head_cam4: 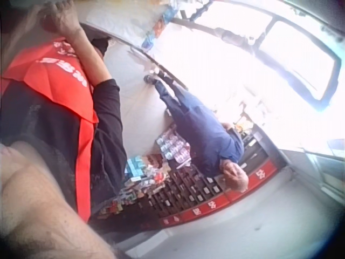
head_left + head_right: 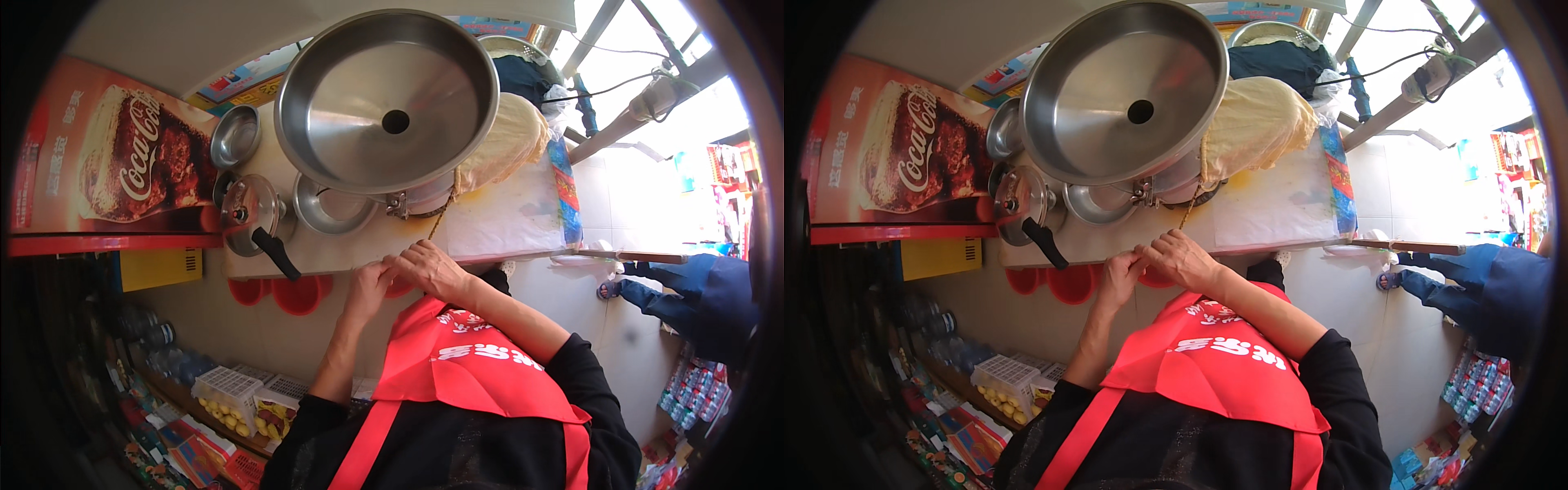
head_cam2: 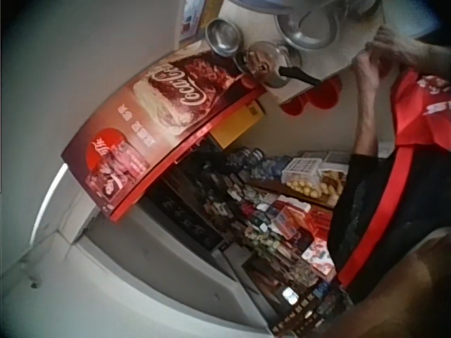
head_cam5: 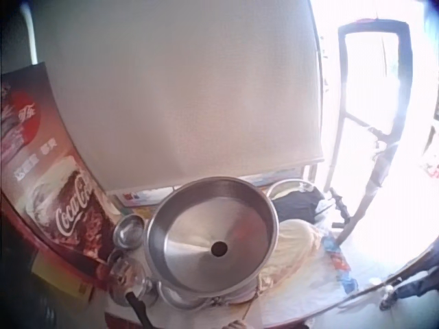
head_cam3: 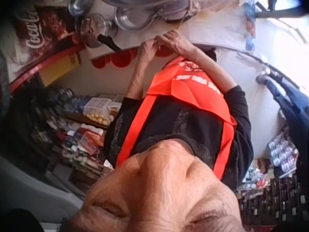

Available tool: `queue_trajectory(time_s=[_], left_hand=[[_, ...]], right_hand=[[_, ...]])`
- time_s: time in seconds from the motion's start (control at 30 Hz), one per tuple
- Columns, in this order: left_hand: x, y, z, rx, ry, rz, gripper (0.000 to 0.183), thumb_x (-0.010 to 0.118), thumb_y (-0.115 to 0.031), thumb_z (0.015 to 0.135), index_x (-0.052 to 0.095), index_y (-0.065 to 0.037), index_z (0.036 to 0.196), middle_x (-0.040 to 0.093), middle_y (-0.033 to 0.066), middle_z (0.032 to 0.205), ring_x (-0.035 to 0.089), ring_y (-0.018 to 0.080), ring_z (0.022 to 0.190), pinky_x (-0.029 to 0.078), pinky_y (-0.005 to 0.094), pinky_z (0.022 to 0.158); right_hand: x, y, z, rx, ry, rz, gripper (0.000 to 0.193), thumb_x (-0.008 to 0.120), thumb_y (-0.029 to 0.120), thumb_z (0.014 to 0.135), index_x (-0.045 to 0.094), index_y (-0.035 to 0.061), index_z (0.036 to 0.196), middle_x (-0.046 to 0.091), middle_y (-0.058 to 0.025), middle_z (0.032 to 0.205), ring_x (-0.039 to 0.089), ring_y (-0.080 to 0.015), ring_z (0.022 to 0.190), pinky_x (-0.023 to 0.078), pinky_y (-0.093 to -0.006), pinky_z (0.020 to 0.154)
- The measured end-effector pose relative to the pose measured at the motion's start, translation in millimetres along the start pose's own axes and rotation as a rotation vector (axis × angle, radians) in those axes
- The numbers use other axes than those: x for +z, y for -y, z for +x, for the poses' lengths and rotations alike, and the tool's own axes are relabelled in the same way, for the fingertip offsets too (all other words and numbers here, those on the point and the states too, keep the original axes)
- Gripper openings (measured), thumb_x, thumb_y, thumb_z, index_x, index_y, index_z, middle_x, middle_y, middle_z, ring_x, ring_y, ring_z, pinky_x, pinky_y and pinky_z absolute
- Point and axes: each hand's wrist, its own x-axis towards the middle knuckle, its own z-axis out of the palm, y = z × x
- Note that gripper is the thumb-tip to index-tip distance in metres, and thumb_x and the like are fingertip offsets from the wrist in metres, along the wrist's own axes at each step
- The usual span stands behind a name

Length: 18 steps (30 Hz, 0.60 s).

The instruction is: The person assembles a multi-part food preparation machine on a counter, placing and securing several metal components including a funnel, base, and lid. They then move a pressure cooker and a metal bowl to a nearby refrigerator.

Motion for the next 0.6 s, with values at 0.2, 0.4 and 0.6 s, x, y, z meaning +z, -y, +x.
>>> queue_trajectory(time_s=[0.2,0.4,0.6], left_hand=[[-11.7,-20.8,23.4,0.283,-0.093,0.088,0.015,0.061,-0.004,0.091,0.067,0.003,0.103,0.067,0.0139,0.082,0.063,0.0173,0.073,0.049,0.0312,0.067],[-4.6,-28.7,33.6,0.024,0.009,-0.416,0.032,0.060,-0.005,0.092,0.059,-0.001,0.124,0.066,0.0038,0.080,0.054,0.0065,0.069,0.046,0.0225,0.065],[7.8,-10.2,55.2,-0.008,-0.262,-0.809,0.020,0.061,-0.013,0.095,0.059,-0.004,0.112,0.058,-0.0016,0.077,0.048,0.0044,0.065,0.037,0.0176,0.056]], right_hand=[[-9.1,7.4,2.5,0.226,-0.141,0.174,0.021,0.059,0.010,0.089,0.055,0.0028,0.107,0.062,-0.0141,0.090,0.059,-0.0341,0.087,0.045,-0.0422,0.083],[-20.4,3.9,1.3,0.450,-0.264,0.256,0.011,0.063,0.006,0.087,0.058,0.0013,0.096,0.064,-0.0154,0.086,0.062,-0.0335,0.081,0.049,-0.0404,0.071],[-28.2,-4.6,7.3,0.729,-0.434,0.210,0.015,0.066,0.011,0.088,0.058,-0.0005,0.084,0.064,-0.0139,0.069,0.064,-0.0283,0.061,0.049,-0.0358,0.059]])
